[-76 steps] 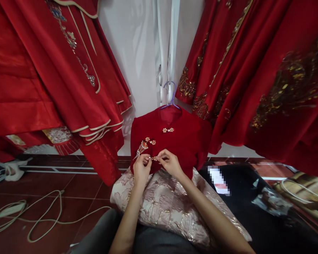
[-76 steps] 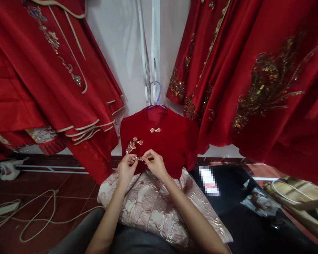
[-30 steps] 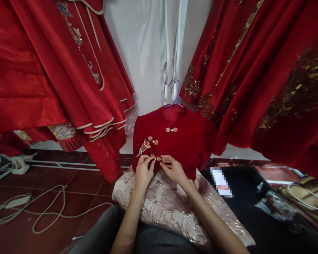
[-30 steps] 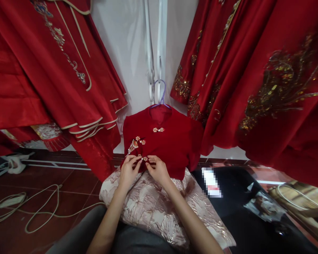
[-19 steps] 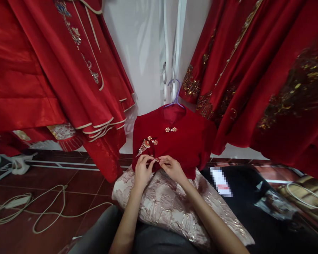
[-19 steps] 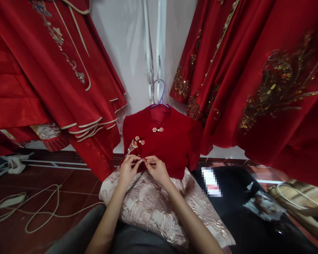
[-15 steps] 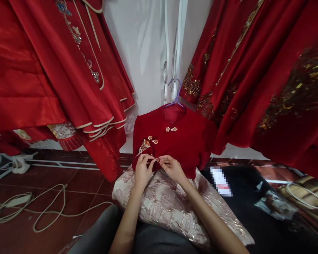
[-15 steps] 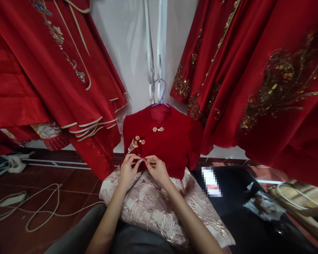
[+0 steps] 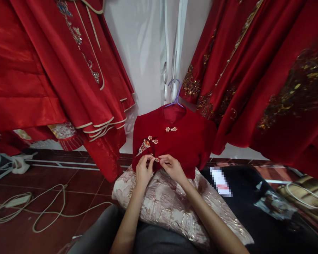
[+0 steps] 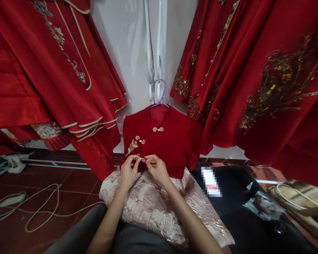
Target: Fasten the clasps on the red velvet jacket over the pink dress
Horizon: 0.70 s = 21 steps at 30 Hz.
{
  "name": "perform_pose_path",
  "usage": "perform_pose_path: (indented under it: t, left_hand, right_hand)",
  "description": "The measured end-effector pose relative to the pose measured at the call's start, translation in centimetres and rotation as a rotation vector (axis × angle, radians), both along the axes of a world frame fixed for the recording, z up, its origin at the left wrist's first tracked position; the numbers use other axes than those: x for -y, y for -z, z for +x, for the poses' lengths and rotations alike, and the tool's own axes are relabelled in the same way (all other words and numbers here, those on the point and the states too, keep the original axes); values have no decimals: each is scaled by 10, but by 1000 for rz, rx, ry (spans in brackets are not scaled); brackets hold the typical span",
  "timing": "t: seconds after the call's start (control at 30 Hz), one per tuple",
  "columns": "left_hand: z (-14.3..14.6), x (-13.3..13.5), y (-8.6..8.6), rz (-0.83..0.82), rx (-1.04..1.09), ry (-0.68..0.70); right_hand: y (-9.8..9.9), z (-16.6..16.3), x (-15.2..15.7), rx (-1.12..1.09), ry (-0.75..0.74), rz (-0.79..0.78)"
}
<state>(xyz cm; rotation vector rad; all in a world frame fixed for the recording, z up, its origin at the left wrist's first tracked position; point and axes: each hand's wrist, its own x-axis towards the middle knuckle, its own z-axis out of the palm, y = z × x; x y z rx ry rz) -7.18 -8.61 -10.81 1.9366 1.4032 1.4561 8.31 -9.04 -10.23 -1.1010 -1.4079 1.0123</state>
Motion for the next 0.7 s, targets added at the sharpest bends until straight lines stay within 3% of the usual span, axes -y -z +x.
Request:
perform_pose_path:
  t: [0.2, 0.33, 0.4, 0.53, 0.7]
  left_hand:
    - [2, 2, -7, -165, 171, 11]
    - [7, -3, -18, -368, 340, 202]
    - [12, -15, -25, -395, 447, 238]
    - [23, -52, -39, -405, 687, 167]
    - [29, -76, -41, -439, 857, 181]
  right_hand:
    - [-4, -1, 2, 15, -14, -23]
    - [-7, -1, 5, 75, 11, 16]
    - [-8, 0, 6, 83, 35, 26]
    - [-9, 5, 4, 101, 48, 40]
    - [-13, 8, 3, 96, 42, 55]
